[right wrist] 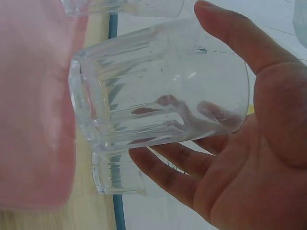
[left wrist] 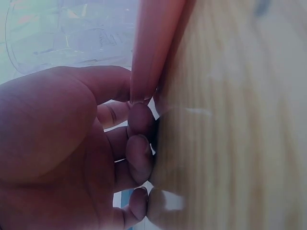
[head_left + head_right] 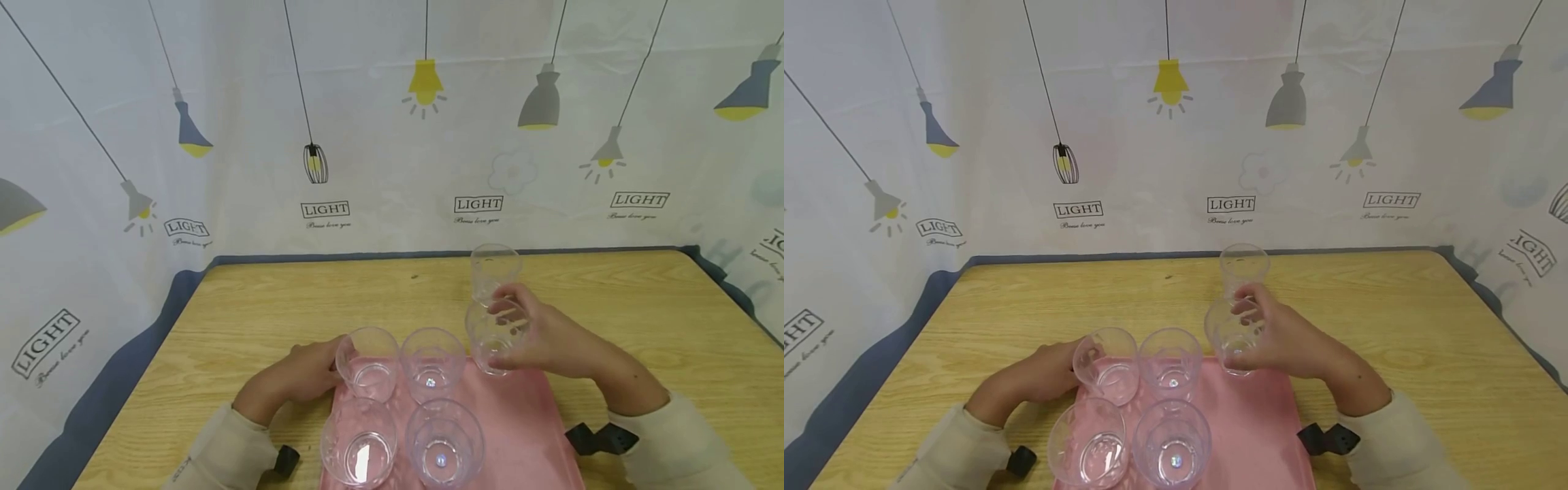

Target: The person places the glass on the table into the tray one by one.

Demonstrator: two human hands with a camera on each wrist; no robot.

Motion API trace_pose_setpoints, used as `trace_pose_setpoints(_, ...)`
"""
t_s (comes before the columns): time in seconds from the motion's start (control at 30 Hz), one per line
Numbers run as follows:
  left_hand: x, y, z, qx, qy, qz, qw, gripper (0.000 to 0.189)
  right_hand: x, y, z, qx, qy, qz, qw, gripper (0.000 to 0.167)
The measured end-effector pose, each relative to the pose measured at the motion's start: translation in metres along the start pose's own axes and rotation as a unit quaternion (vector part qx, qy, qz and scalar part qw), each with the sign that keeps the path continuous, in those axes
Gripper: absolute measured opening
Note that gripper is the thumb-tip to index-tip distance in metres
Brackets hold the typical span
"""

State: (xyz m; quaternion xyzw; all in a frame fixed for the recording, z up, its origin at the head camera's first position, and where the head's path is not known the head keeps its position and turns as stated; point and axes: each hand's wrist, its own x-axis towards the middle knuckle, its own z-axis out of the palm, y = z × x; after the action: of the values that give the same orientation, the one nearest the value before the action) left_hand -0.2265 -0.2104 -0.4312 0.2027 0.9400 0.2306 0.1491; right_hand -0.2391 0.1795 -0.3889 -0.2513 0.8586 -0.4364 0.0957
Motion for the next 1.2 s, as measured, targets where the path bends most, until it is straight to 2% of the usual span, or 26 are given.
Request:
trace_pose_setpoints(0.5,-0.0006,0.0023,0.0006,-0.004,-0.011,-0.006,0.9999,0.018,-0.0052,-0.0005,-0.0032,0.042,-0.082,-0.023,0.9955,0.089)
trace_pose_setpoints(0.93,-0.0014,0.0045,-0.0001,-0.001,-0.010,-0.019,0.9998,0.031,-0.0080,0.0021,-0.0064,0.040,-0.111,-0.032,0.9926,0.091)
trace_pose_setpoints(1.2,-0.0016,0.0039,0.0000,-0.003,-0.011,-0.022,0.9997,0.026,-0.0091,0.0029,-0.0086,0.055,-0.131,-0.038,0.9891,0.090)
